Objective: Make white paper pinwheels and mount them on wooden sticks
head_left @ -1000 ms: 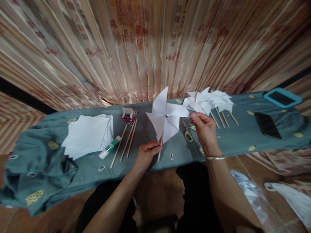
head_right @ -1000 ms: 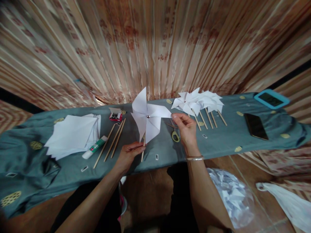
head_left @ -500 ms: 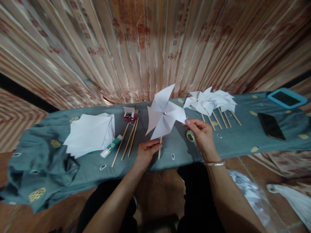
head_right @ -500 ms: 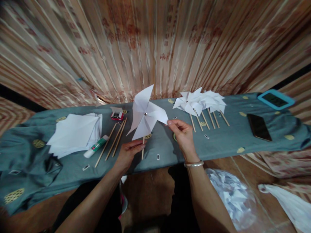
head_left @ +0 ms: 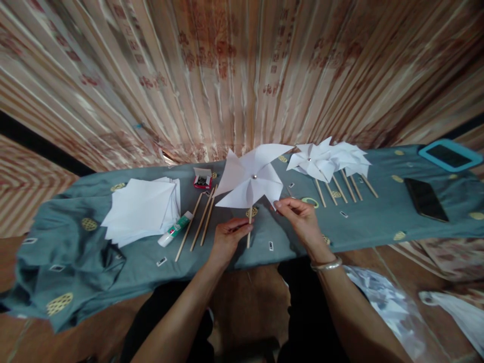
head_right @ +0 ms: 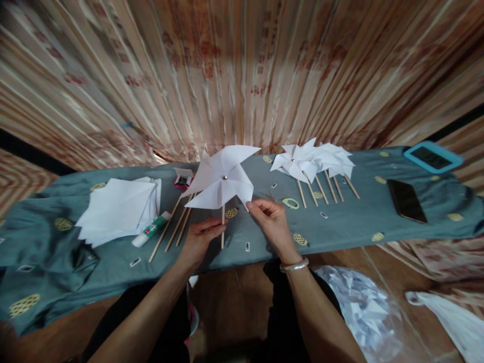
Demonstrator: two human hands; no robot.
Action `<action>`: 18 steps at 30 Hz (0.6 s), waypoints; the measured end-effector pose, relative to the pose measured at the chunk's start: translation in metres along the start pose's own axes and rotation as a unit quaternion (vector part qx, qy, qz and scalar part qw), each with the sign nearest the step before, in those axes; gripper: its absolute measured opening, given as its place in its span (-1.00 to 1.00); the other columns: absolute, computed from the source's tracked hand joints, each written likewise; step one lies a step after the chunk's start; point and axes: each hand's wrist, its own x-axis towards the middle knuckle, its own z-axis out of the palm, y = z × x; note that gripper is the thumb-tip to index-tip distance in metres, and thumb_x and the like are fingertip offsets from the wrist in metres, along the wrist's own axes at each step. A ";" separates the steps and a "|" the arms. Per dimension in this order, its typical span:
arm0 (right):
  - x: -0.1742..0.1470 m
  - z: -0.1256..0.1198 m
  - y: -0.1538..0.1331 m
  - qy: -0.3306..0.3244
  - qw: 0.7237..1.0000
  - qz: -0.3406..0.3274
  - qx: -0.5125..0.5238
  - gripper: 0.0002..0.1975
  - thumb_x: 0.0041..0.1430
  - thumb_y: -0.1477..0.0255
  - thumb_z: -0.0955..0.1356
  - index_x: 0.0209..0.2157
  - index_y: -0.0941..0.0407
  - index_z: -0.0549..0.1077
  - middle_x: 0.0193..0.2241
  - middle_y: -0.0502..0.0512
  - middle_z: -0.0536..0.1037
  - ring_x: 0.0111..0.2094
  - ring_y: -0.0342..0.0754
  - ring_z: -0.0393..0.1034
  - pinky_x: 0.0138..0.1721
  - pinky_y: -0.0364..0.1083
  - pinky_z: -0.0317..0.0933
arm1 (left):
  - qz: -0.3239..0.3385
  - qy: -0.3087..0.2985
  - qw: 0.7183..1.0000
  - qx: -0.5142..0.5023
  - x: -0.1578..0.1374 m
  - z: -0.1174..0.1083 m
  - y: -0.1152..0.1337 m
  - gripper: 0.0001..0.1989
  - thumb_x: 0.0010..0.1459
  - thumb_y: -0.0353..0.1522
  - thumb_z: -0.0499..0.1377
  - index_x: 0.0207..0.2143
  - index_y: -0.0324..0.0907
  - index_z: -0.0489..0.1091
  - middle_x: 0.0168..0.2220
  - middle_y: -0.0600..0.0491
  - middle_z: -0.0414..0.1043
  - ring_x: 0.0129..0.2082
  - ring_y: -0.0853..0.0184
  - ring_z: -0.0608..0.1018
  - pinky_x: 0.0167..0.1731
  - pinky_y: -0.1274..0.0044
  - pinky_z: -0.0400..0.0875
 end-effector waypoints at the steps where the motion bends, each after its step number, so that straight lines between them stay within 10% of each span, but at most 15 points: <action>1: -0.001 0.002 0.001 -0.006 1.000 0.002 0.001 -0.72 -0.07 0.15 0.50 -0.55 0.09 0.57 -0.60 -0.05 0.50 -0.54 -0.18 0.24 -0.47 -0.16 0.11 | 0.001 -0.001 1.000 -0.001 0.000 0.000 0.000 -0.76 -0.20 -0.29 0.41 -0.38 -0.16 0.63 -0.33 -0.04 0.62 -0.28 0.24 0.56 -0.14 0.42 0.39; 18: -0.012 0.030 -0.002 -0.116 0.993 0.007 -0.010 -0.59 -0.09 0.05 0.48 -0.62 0.12 0.49 -0.66 -0.07 0.39 -0.59 -0.21 0.14 -0.52 -0.15 0.06 | 0.009 -0.013 1.000 0.001 -0.001 0.000 0.003 -0.78 -0.19 -0.31 0.38 -0.40 -0.17 0.63 -0.37 0.00 0.60 -0.30 0.26 0.54 -0.15 0.43 0.38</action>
